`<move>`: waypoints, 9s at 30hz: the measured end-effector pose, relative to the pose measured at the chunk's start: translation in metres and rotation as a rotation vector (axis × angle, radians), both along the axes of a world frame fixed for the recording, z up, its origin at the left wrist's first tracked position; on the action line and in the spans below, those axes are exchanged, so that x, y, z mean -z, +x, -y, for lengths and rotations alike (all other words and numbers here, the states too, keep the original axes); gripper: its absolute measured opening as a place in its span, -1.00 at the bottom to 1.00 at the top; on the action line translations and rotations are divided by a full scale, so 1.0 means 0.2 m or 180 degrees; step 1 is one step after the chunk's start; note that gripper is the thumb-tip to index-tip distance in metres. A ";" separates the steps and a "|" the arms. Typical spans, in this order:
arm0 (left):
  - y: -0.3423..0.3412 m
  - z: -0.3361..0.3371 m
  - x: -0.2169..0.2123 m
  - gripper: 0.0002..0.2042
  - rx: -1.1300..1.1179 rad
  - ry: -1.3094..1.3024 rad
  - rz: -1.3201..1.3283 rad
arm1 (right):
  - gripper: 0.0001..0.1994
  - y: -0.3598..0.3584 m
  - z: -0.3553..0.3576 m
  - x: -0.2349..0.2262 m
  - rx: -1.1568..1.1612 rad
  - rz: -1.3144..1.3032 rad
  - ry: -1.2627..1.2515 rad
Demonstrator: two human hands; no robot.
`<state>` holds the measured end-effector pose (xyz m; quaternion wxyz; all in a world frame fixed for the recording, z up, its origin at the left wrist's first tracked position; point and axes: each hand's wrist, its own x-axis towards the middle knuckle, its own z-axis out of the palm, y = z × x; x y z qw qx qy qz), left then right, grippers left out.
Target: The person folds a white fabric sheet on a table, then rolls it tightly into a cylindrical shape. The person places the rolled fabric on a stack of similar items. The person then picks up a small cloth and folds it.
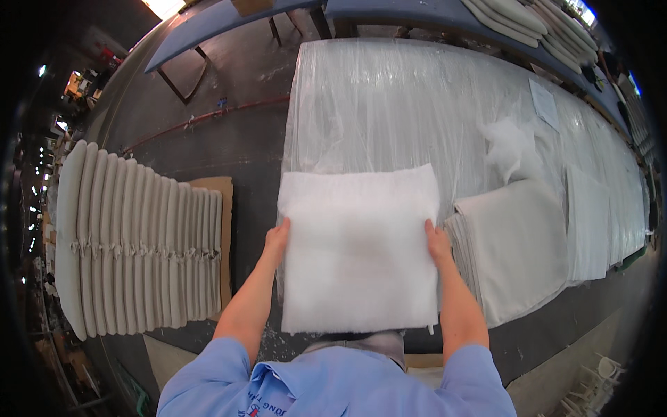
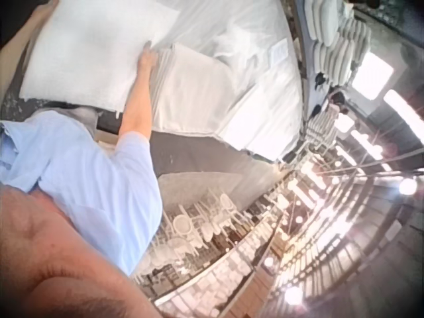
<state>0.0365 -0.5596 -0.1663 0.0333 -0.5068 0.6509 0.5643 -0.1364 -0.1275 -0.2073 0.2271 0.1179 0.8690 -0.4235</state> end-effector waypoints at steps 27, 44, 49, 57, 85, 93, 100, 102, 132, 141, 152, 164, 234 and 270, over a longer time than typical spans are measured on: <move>-0.09 0.03 -0.85 -0.34 0.1199 -0.0295 -0.2630 | -0.29 0.84 0.00 -0.86 0.1633 -0.2501 -0.0748; 0.09 0.09 -1.03 -0.40 0.1962 0.0400 -0.3139 | -0.30 1.29 -0.20 -1.26 0.1653 -0.4028 0.0043; 0.03 -0.03 -1.03 -0.57 0.1658 0.0778 -0.3416 | -0.18 1.29 0.52 -2.11 -0.0929 -0.3701 0.1322; 0.10 -0.01 -1.00 -0.65 0.1179 0.1340 -0.3468 | -0.75 0.96 0.70 -1.91 -0.1796 -0.2553 0.0657; 0.32 -0.64 -1.25 -0.47 0.3394 -0.3757 -0.3685 | -0.65 0.64 0.60 -1.63 -0.1415 -0.1017 -0.0050; 0.24 -0.66 -1.34 -0.37 0.4377 -0.3442 -0.3006 | -0.73 0.76 0.23 -1.88 -0.1923 -0.1766 0.1089; 0.26 -0.64 -1.35 -0.34 0.4483 -0.3360 -0.2992 | -0.80 0.78 0.24 -1.80 -0.1914 -0.2460 0.1320; 0.25 -0.65 -1.36 -0.34 0.4524 -0.3286 -0.2959 | -0.79 0.74 0.21 -1.73 -0.1830 -0.2512 0.1212; 0.13 -0.98 -1.41 -0.25 0.5066 -0.3402 -0.2329 | -0.67 0.64 -0.02 -1.59 -0.1232 -0.1748 0.0042; 0.15 -1.02 -1.40 -0.23 0.5213 -0.3039 -0.2674 | -0.43 1.15 -0.66 -1.59 0.0853 -0.0559 -0.0997; 0.03 -1.04 -1.47 -0.23 0.5580 -0.3263 -0.2087 | -0.67 0.96 -0.22 -1.40 0.0825 -0.1057 -0.1398; -0.15 -0.98 -1.55 -0.54 0.5734 -0.3254 -0.2237 | -0.74 0.92 -0.07 -1.29 0.1706 -0.1548 -0.1838; 0.34 -0.40 -0.77 -0.22 0.0951 0.2673 -0.0900 | -0.56 0.50 1.11 -1.20 -0.0609 -0.0255 -0.2045; 0.06 -0.39 -1.37 -0.35 0.4150 -0.3810 -0.1888 | -0.71 0.88 0.88 -1.36 -0.0254 -0.1074 -0.0783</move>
